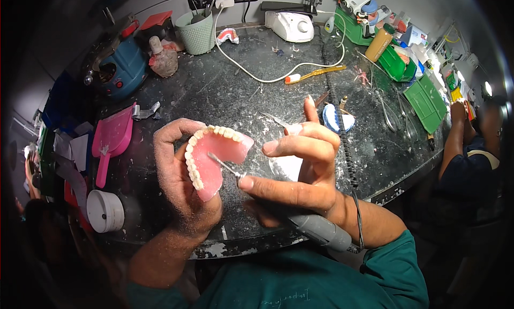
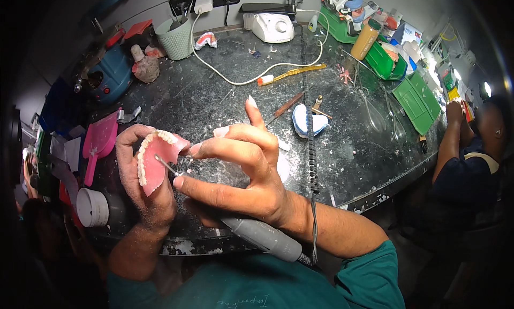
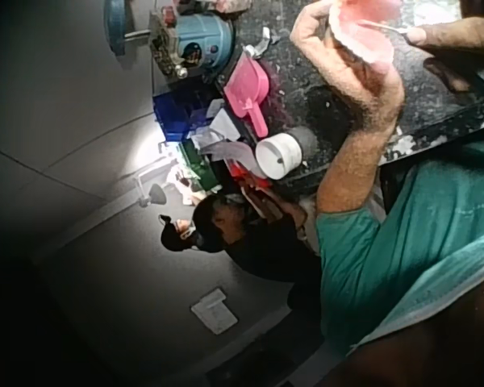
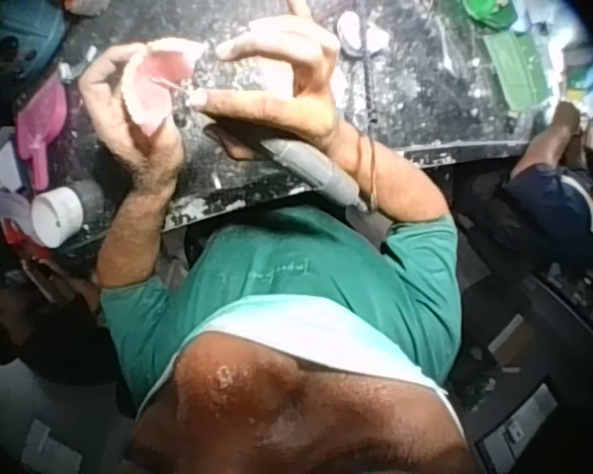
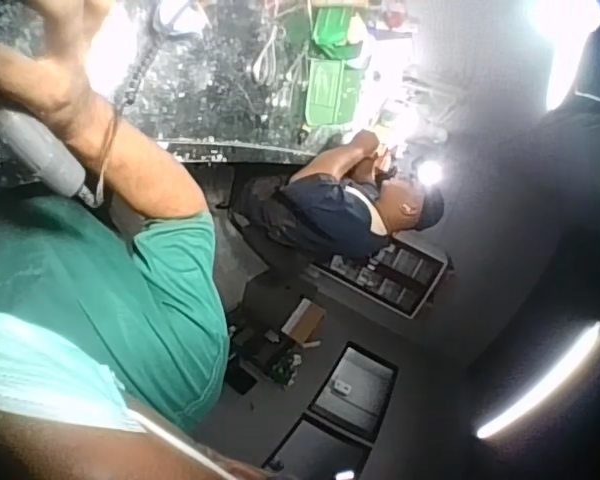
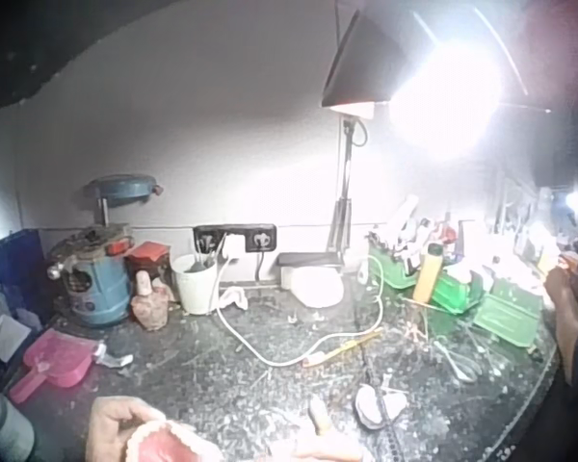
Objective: The person grinds and smooths a denture prosthesis using an electric rotary tool, shaping the palate and the edges around the teeth.
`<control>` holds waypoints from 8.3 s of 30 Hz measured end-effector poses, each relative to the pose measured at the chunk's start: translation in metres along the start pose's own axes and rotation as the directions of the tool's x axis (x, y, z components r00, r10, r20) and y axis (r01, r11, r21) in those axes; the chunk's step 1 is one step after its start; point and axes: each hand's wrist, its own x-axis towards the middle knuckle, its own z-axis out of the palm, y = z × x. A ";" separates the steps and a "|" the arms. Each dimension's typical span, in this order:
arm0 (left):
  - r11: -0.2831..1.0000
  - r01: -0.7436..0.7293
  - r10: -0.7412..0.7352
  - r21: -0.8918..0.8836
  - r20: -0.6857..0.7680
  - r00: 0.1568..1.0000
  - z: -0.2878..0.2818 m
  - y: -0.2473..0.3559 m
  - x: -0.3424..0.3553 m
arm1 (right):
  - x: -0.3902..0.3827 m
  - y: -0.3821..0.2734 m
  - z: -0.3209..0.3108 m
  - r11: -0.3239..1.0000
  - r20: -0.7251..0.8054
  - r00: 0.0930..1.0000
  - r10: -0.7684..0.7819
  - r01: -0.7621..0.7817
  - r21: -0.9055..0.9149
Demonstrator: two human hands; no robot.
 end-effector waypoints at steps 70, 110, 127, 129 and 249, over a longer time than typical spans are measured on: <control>0.981 0.118 -0.124 -0.152 -0.032 0.992 0.005 0.003 -0.001 | -0.003 0.004 0.002 0.999 -0.009 0.999 -0.049 0.049 -0.002; 0.966 0.175 -0.174 -0.190 0.026 0.984 -0.001 -0.002 -0.001 | -0.001 -0.003 -0.001 0.990 0.054 0.996 0.076 -0.081 0.111; 0.965 0.172 -0.169 -0.198 0.032 0.985 -0.003 -0.008 -0.004 | 0.001 -0.004 -0.005 0.953 0.139 0.990 0.036 -0.076 0.295; 0.943 0.251 -0.261 -0.217 -0.016 0.965 -0.002 -0.009 -0.004 | 0.003 -0.004 -0.008 0.944 0.152 0.988 0.010 -0.059 0.324; 0.987 0.049 -0.033 -0.151 0.108 0.994 -0.005 -0.010 -0.006 | 0.004 -0.006 -0.004 0.942 0.114 0.994 -0.001 -0.037 0.333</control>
